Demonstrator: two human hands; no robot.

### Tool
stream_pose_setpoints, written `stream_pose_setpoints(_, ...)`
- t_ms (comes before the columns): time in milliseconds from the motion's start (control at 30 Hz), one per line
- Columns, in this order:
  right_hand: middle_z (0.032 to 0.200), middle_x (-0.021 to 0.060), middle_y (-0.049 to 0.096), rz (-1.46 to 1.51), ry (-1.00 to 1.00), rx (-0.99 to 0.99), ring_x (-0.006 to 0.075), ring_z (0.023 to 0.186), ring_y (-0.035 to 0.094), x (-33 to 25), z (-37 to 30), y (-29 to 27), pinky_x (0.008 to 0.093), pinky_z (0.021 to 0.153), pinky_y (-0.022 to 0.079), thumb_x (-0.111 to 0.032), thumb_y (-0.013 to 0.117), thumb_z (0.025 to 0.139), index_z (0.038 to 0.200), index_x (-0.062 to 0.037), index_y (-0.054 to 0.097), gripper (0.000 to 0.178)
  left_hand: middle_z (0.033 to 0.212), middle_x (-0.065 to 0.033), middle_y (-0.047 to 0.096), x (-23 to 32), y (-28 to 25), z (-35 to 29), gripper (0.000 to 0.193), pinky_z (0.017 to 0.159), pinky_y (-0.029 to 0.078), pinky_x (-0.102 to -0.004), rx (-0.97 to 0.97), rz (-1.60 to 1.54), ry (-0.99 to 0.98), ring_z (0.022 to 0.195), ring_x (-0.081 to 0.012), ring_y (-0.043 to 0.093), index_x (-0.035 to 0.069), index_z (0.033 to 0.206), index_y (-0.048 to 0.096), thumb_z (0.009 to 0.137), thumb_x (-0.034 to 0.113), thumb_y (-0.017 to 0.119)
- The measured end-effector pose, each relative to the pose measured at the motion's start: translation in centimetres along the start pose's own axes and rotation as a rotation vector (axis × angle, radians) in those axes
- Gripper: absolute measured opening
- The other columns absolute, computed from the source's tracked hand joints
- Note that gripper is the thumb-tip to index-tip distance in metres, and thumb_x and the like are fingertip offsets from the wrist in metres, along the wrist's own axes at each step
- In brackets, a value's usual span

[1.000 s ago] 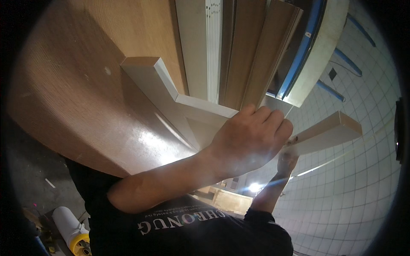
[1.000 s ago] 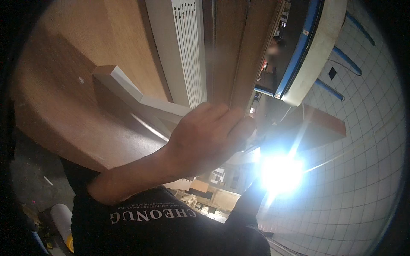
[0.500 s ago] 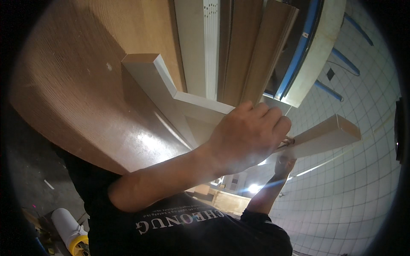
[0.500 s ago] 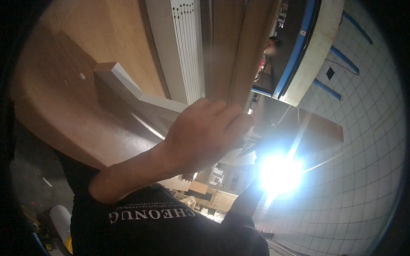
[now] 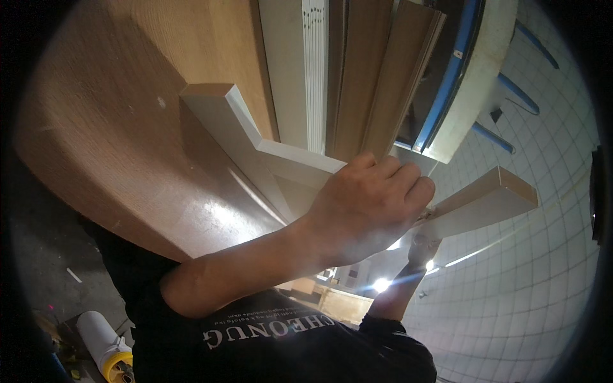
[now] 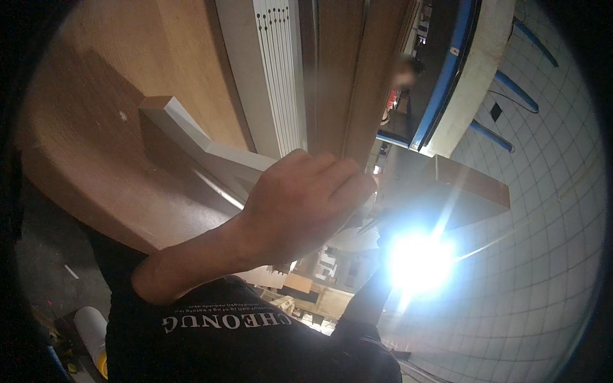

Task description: The person repeatedly picks up white slatted panels and thin white strips from a workbench, aligns the strips into the panel grooves, and stacks the assembled units. The person handles the parts by hand without visible tools, working alongside others in a workshop.

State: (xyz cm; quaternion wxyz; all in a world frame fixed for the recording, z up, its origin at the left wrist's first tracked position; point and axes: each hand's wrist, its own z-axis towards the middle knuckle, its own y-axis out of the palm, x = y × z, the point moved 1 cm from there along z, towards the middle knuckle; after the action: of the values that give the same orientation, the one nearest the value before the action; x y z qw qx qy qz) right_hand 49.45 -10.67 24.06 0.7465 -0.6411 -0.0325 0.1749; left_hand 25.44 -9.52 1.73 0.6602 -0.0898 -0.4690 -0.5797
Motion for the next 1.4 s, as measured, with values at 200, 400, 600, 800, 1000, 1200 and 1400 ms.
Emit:
stream_pose_setpoints(200,0.092,0.0109,0.068,0.005,-0.004,-0.009,0.0164,0.082,0.063,0.1,-0.1,0.6,0.0307,0.069,0.050,-0.009,0.072,0.068,0.102,0.0033,0.064,0.037,0.084,-0.0065,0.057,0.8,-0.1,0.6,0.022,0.060,0.044,-0.0321,-0.094,0.050,0.010,0.072,-0.0187,0.056,0.007,0.095,0.057,0.079,0.019,0.066)
stream_pose_setpoints(400,0.092,0.0110,0.068,-0.146,0.023,-0.136,0.0166,0.082,0.063,-1.8,0.4,3.9,0.0310,0.069,0.050,-0.007,0.072,0.067,0.102,0.0035,0.064,0.038,0.092,-0.0091,0.058,1.4,-0.7,-0.1,0.030,0.071,0.046,-0.0352,-0.144,0.085,0.026,0.084,-0.0227,0.059,0.006,0.099,0.057,0.078,0.022,0.070)
stream_pose_setpoints(600,0.092,0.0156,0.069,-0.086,0.095,-0.235,0.0269,0.085,0.068,-5.4,2.0,4.3,0.0377,0.077,0.052,-0.024,0.085,0.059,0.105,-0.0048,0.066,0.053,0.085,-0.0083,0.058,8.2,-4.9,4.7,0.028,0.067,0.047,-0.0329,0.263,0.305,0.272,0.078,-0.0224,0.058,0.005,0.098,0.058,0.079,0.022,0.070)
stream_pose_setpoints(800,0.083,0.0184,0.067,0.022,-0.065,-0.284,0.0341,0.079,0.065,-6.3,1.4,3.8,0.0393,0.068,0.050,-0.033,0.078,0.069,0.093,-0.0047,0.065,0.039,0.089,-0.0097,0.063,19.7,1.7,16.6,0.018,0.062,0.050,-0.0264,-0.350,0.738,0.817,0.075,-0.0162,0.062,0.006,0.104,0.060,0.090,0.017,0.058)
stream_pose_setpoints(1000,0.074,0.0189,0.064,-0.090,-0.188,-0.215,0.0365,0.076,0.063,-7.6,0.8,3.8,0.0438,0.067,0.049,-0.036,0.073,0.074,0.086,-0.0033,0.063,0.036,0.095,-0.0135,0.066,16.9,4.9,16.3,0.031,0.078,0.051,-0.0406,-0.568,1.019,0.410,0.086,-0.0277,0.064,0.008,0.106,0.062,0.096,0.032,0.047)
stream_pose_setpoints(1200,0.090,0.0189,0.066,-0.052,-0.160,-0.309,0.0367,0.087,0.061,-7.2,-0.2,2.7,0.0430,0.078,0.049,-0.042,0.074,0.070,0.107,-0.0064,0.061,0.053,0.098,-0.0171,0.066,12.1,4.3,14.8,0.038,0.081,0.048,-0.0397,-0.888,1.244,-0.227,0.093,-0.0314,0.063,0.011,0.108,0.061,0.091,0.044,0.052)
stream_pose_setpoints(1400,0.108,0.0194,0.062,-0.100,-0.105,-0.363,0.0340,0.100,0.060,5.4,-4.6,-0.6,0.0410,0.085,0.048,-0.040,0.083,0.057,0.119,-0.0042,0.056,0.076,0.090,-0.0146,0.067,12.6,6.5,14.0,0.040,0.076,0.048,-0.0401,-0.866,1.201,-0.170,0.087,-0.0294,0.064,0.010,0.101,0.062,0.089,0.047,0.054)
